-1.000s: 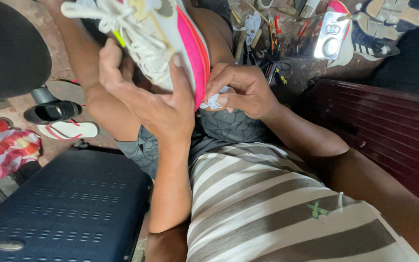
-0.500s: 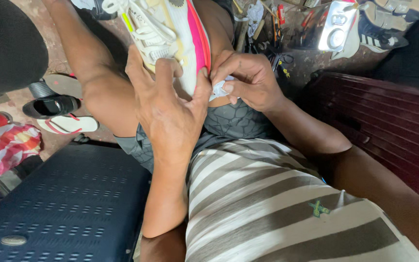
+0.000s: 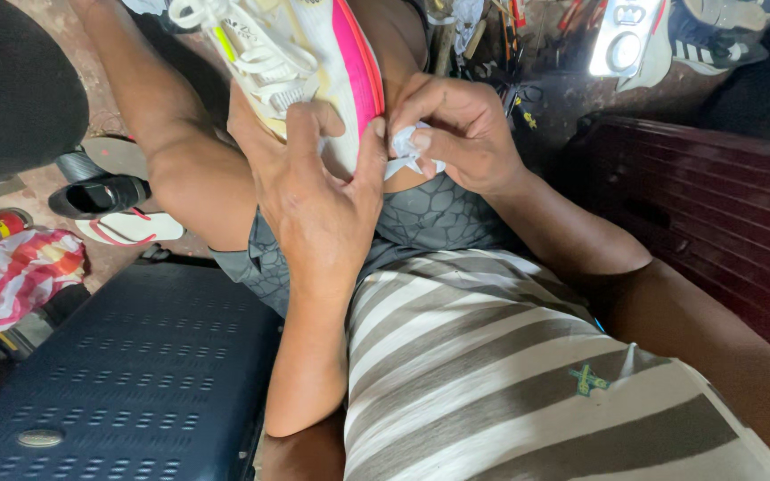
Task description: The person cleans a white and pink sneaker using a white cloth and a small bottle of liquid. They wipe the shoe's upper and sole, occasionally dip the cloth into the bottle, and use scissors to trim a small piece of material from the shoe.
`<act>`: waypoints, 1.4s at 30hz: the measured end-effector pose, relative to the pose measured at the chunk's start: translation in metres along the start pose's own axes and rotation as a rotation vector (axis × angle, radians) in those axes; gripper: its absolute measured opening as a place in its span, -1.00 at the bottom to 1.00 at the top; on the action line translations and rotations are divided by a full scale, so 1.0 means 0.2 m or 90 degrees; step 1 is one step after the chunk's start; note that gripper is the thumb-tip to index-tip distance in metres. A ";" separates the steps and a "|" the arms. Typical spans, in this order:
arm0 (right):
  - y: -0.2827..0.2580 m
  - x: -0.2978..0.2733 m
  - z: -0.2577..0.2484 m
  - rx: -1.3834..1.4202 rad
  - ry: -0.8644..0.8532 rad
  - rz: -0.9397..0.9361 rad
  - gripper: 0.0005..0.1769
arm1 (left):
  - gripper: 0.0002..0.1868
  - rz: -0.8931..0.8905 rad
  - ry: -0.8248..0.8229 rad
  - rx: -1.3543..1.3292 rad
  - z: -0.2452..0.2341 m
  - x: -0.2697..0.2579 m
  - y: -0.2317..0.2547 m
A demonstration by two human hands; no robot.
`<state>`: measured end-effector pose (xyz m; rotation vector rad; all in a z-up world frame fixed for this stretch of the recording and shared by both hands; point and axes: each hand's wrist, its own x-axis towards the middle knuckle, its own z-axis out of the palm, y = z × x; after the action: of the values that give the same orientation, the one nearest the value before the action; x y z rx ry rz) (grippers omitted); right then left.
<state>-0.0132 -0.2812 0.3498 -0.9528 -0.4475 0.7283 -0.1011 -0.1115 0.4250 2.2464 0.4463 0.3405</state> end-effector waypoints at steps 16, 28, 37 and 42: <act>-0.04 -0.01 -0.05 -0.062 0.056 0.013 -0.89 | -0.47 0.016 0.014 -0.003 0.01 0.00 0.02; -0.07 0.04 0.03 -0.189 0.062 -0.034 -0.88 | -0.39 0.047 0.033 0.027 0.03 -0.01 -0.02; -0.14 0.07 0.11 -0.392 -0.080 -0.200 -0.85 | -0.24 0.089 0.058 0.002 -0.03 0.08 -0.11; -0.12 0.06 0.12 -0.404 -0.084 -0.195 -0.83 | -0.37 0.080 0.021 0.078 -0.18 0.14 -0.03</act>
<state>-0.0114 -0.2677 0.3841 -1.3896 -0.9532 0.3678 -0.0897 -0.0722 0.4468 2.3980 0.3522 0.4250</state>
